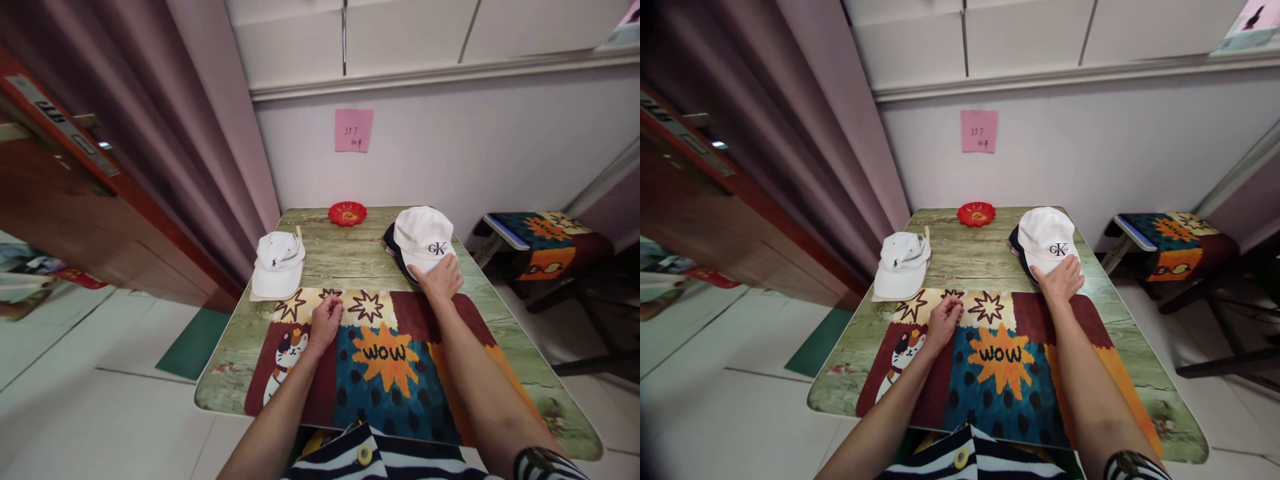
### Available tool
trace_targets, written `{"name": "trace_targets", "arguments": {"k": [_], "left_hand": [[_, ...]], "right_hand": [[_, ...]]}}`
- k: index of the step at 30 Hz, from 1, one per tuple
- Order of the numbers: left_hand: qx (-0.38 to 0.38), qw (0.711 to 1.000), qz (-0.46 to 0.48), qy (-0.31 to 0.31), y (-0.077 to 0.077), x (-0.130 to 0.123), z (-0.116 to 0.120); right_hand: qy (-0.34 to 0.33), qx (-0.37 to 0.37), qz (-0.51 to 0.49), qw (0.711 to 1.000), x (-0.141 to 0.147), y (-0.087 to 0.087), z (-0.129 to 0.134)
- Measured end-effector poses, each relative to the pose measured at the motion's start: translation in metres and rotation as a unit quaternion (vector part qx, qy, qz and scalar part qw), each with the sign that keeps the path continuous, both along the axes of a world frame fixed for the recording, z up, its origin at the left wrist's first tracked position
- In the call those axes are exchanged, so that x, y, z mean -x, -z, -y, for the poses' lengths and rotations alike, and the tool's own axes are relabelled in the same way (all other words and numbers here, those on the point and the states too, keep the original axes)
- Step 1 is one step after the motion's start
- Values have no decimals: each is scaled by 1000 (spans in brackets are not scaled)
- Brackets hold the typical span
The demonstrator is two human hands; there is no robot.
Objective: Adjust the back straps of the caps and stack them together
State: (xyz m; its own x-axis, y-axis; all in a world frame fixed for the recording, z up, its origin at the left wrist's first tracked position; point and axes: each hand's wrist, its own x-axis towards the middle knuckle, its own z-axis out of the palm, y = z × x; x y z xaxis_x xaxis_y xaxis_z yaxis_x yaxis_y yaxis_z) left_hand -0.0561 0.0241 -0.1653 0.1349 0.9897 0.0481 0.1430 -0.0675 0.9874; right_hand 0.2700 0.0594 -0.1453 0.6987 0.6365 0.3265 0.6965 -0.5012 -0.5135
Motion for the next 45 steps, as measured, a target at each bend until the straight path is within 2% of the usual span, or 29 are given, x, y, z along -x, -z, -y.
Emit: {"name": "trace_targets", "arguments": {"k": [4, 5, 7, 9, 10, 13, 16, 18, 20, 22, 25, 29, 33, 35, 38, 42, 44, 45], "left_hand": [[0, 1000, 8, -5, 1, 0, 2], [-2, 1000, 8, -6, 2, -1, 3], [-6, 1000, 8, -11, 3, -4, 5], [-10, 1000, 9, -20, 2, -6, 6], [-12, 999, 9, -28, -1, -5, 4], [-33, 996, 1, -81, -24, 10, -15], [-87, 979, -32, -184, -63, 47, -54], [-150, 926, -175, -298, -89, 74, -82], [-143, 874, -298, -355, -104, 96, -106], [-92, 851, -354, -378, -107, 108, -122], [-41, 844, -374, -382, -99, 114, -134], [-45, 846, -374, -377, -94, 116, -140], [-70, 847, -370, -376, -105, 120, -142], [-104, 853, -349, -373, -114, 119, -141], [-201, 873, -265, -358, -134, 112, -135], [-312, 888, -129, -312, -160, 87, -107], [-315, 903, -71, -283, -164, 69, -83], [-306, 911, -47, -273, -163, 59, -71]], "right_hand": [[5, -43, 35, 998, 31, -9, 3], [-19, -67, 51, 996, 44, -11, 4], [-119, -119, 50, 984, 77, -11, 2], [-230, -168, -23, 958, 111, -5, -2], [-260, -187, -85, 943, 126, 0, -5], [-266, -192, -288, 900, 152, 20, -12], [-249, -178, -331, 893, 156, 37, -14], [-246, -174, -330, 894, 152, 41, -15], [-253, -164, -326, 896, 151, 42, -15], [-259, -149, -315, 901, 152, 39, -15], [-261, -133, -298, 909, 155, 33, -14], [-262, -131, -303, 907, 156, 29, -15], [-256, -143, -350, 890, 155, 30, -16], [-267, -151, -377, 874, 156, 31, -17], [-301, -162, -425, 838, 160, 29, -16], [-346, -161, -488, 785, 164, 10, -15], [-372, -142, -552, 733, 161, -8, -15], [-386, -126, -615, 676, 158, -18, -15]]}}
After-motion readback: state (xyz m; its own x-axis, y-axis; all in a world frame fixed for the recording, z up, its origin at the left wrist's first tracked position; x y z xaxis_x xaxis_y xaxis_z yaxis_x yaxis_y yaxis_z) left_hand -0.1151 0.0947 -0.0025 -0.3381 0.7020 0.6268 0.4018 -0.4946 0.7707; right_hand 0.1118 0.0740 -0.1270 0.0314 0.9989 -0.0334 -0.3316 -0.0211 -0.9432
